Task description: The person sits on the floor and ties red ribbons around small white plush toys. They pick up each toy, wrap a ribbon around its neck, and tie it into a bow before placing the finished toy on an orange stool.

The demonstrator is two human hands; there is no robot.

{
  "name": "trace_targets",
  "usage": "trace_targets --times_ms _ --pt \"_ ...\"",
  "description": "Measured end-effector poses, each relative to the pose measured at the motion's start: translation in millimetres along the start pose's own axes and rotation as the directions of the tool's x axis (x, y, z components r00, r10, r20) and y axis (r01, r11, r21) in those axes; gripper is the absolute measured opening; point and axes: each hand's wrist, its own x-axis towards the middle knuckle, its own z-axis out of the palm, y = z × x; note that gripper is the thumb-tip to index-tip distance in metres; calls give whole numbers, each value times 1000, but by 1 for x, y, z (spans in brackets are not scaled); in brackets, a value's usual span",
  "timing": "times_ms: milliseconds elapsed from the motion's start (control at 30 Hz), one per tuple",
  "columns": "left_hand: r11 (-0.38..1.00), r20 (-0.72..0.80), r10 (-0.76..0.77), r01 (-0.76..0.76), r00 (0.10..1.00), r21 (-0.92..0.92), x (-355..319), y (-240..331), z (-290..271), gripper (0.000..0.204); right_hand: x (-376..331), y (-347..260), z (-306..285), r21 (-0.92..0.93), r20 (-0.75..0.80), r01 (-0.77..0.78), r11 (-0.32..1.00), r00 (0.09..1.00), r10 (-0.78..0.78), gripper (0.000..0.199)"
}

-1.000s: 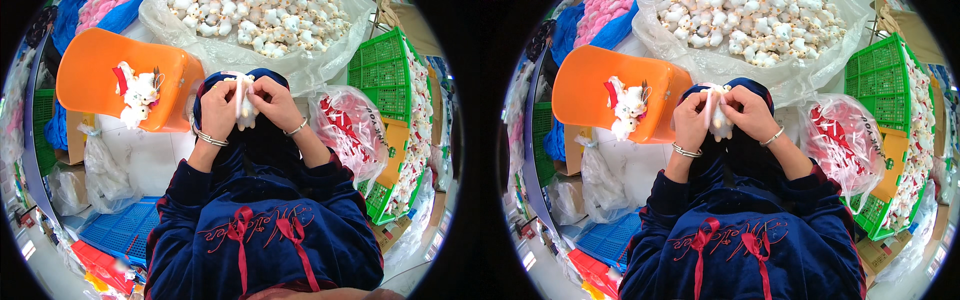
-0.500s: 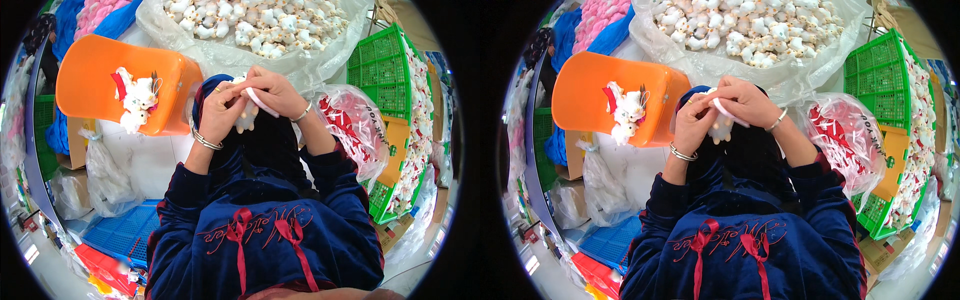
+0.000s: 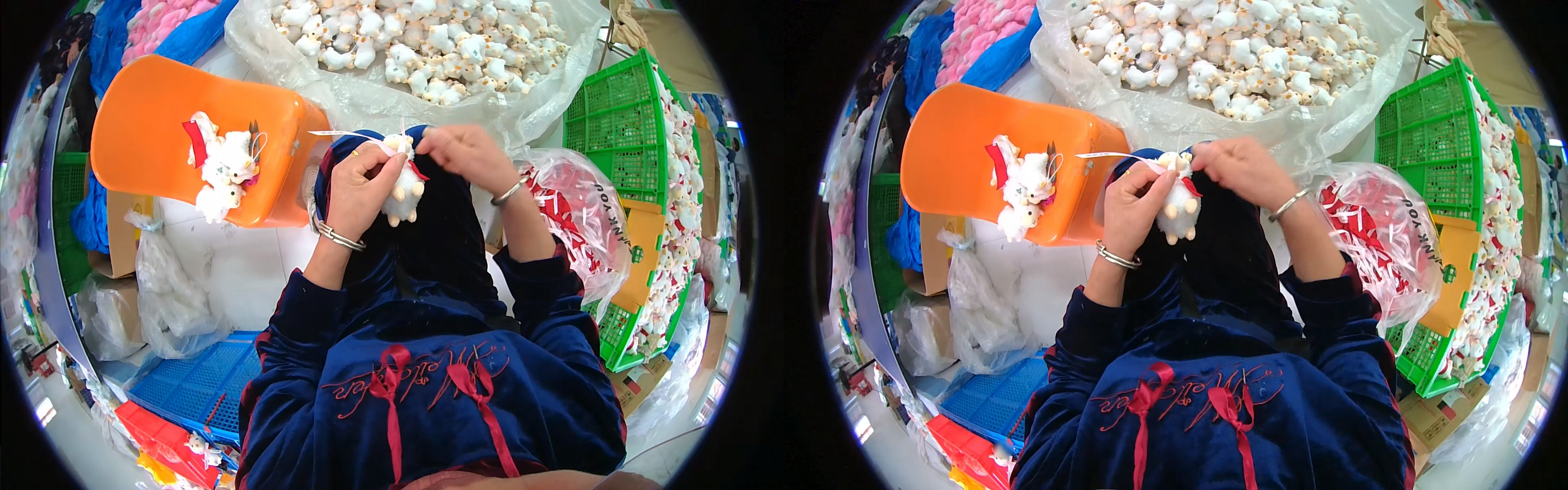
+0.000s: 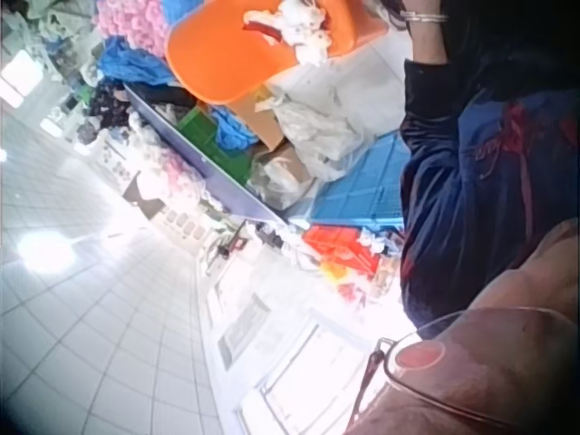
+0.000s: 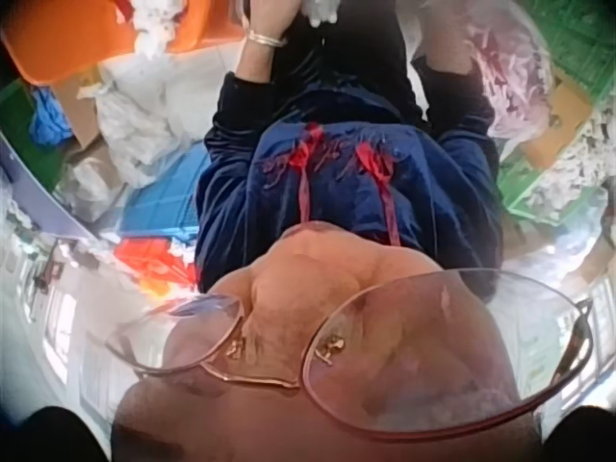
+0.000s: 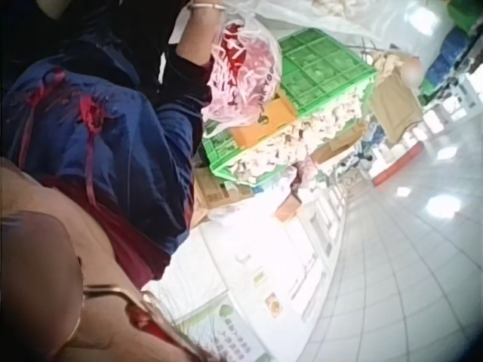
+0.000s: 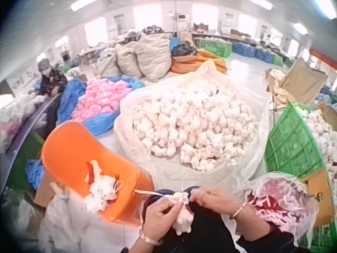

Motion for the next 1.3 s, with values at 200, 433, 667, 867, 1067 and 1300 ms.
trace_targets --times_ms 200,433,667,867,1067,1300 --pt "999 22 36 -36 999 6 0 2 0 16 2 -4 35 110 -115 75 991 991 -63 28" --pt "995 -17 -97 98 995 34 -4 5 -8 15 15 8 31 322 -97 72 944 994 -42 23" --pt "980 -32 -94 87 995 -181 -1 -9 -7 13 16 11 27 412 -137 47 910 990 11 21" --pt "999 43 -39 40 998 -5 13 -1 -23 15 17 12 28 462 -144 59 885 989 9 16" --pt "941 303 -122 13 945 338 31 19 -41 16 19 6 26 431 -139 109 896 989 -53 13" --pt "940 232 60 -133 971 314 21 12 -30 16 19 4 23 319 -84 325 890 945 -315 12"
